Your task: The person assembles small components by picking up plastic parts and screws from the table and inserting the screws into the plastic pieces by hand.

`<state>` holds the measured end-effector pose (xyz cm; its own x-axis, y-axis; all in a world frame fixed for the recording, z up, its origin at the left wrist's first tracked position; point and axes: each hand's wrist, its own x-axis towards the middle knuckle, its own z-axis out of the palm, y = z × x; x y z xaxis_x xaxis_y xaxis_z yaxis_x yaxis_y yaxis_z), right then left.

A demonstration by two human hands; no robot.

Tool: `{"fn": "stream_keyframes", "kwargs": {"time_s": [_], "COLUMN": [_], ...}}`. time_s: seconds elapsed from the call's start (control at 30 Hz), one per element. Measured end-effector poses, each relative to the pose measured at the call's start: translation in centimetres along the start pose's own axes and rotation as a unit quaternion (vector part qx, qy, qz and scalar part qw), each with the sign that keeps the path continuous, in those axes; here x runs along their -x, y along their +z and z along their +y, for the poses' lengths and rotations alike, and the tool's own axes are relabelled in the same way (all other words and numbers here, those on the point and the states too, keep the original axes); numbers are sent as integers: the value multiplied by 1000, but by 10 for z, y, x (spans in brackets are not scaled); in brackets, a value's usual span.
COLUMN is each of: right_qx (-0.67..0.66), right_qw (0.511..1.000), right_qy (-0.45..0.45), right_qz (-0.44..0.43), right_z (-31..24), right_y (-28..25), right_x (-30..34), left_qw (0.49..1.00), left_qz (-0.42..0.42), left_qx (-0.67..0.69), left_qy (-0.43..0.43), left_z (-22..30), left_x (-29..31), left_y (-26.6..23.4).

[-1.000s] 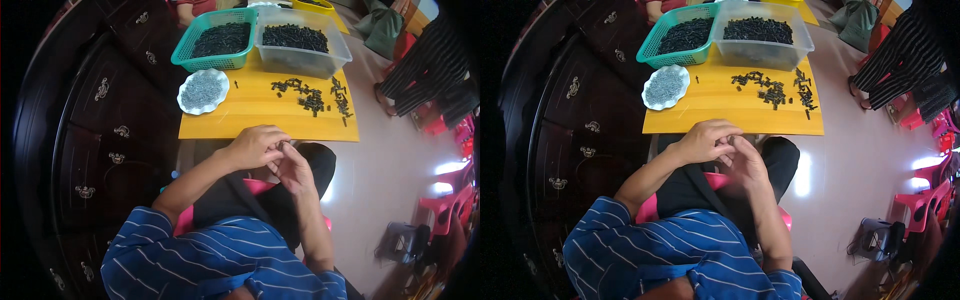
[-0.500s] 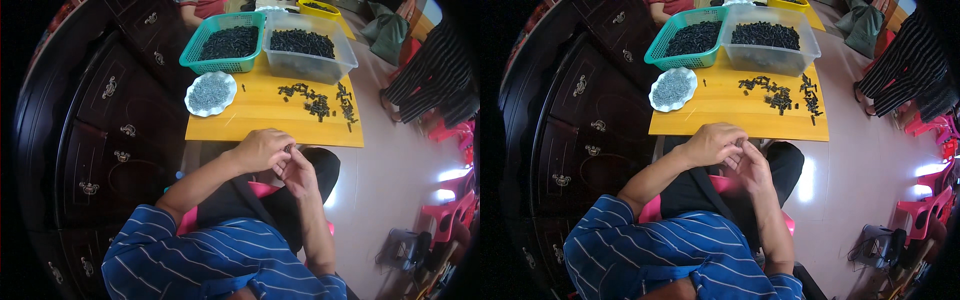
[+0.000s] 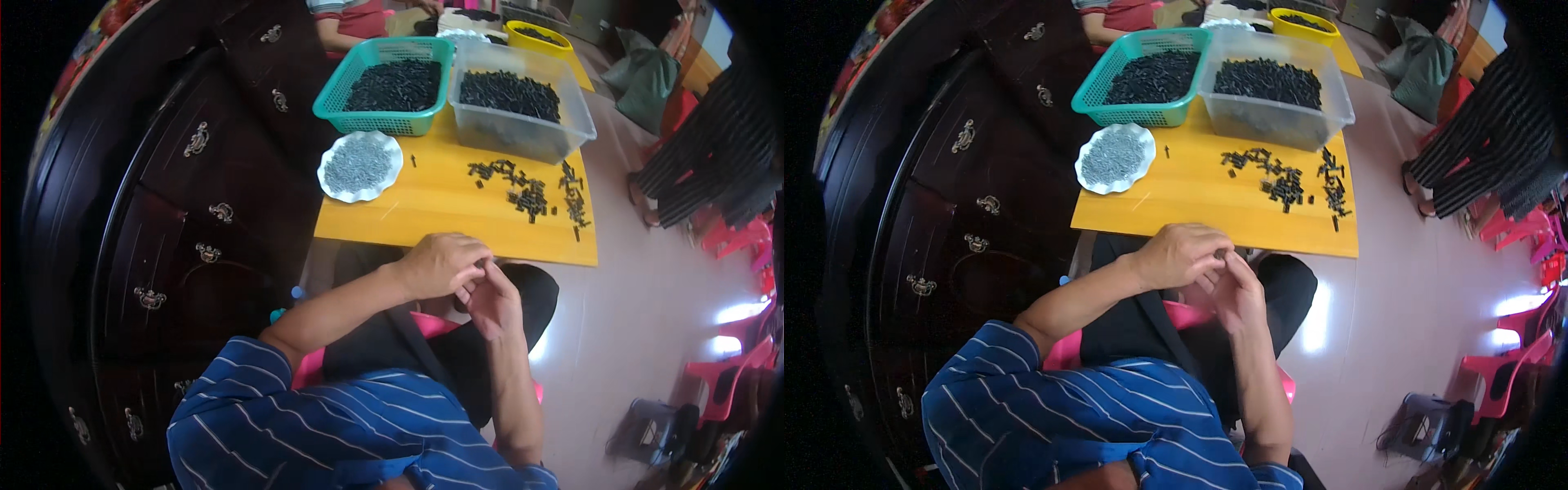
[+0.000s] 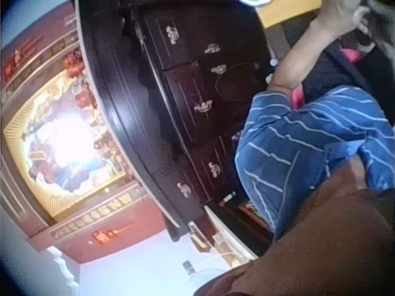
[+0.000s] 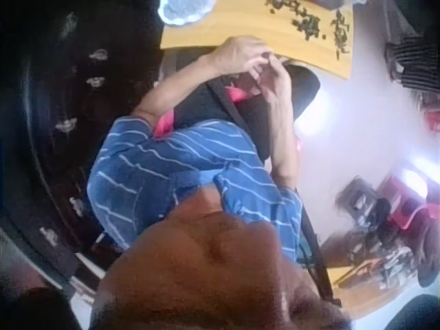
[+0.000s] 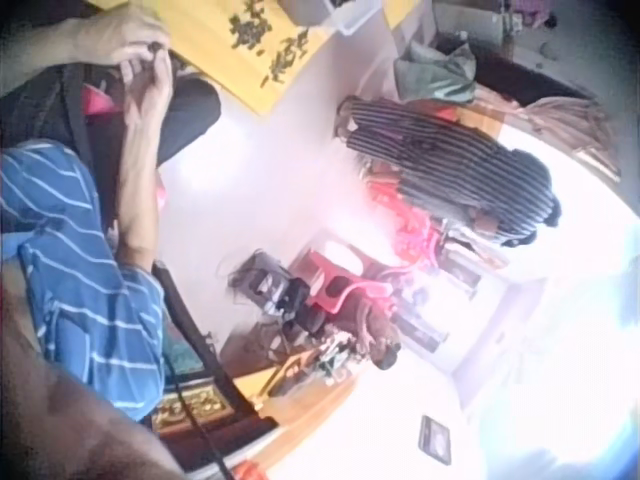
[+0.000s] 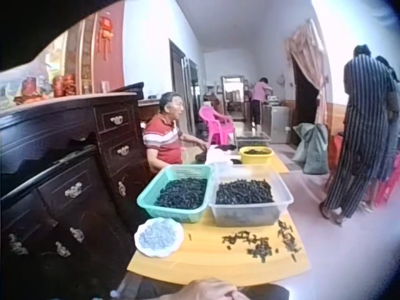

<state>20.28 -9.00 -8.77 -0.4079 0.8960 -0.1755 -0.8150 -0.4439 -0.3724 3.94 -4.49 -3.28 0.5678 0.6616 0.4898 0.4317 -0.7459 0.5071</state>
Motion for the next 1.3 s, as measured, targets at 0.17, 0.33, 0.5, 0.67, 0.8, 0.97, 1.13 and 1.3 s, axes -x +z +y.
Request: {"fn": "stream_keyframes", "kwargs": {"time_s": [0.17,0.33,0.5,0.67,0.8,0.97,1.13,1.3], "right_qx": [59,144,227,240,253,242,226,225], "right_qw": [998,989,974,969,966,969,973,973], "right_qy": [-5,-12,-12,53,42,4,5,3], "right_qz": [19,37,14,7,32,48,50,57], "right_z": [2,5,10,14,14,8,7,5], "right_y": [2,25,7,14,19,15,15,11], "right_x": [-2,0,3,4,2,1,2,1], "left_qw": [1000,992,983,966,987,962,988,989], "left_qz": [-12,-77,-107,-178,66,193,13,-35], "left_qx": [11,78,149,122,-98,-136,-110,-87], "left_qy": [-17,-62,-32,-144,-113,-138,-106,-115], "left_z": [-8,-9,-21,-33,-112,-125,-128,-111], "left_x": [6,7,7,-2,-34,-65,-46,-65], "left_y": [4,-13,-33,-61,-105,-124,-34,21]}}
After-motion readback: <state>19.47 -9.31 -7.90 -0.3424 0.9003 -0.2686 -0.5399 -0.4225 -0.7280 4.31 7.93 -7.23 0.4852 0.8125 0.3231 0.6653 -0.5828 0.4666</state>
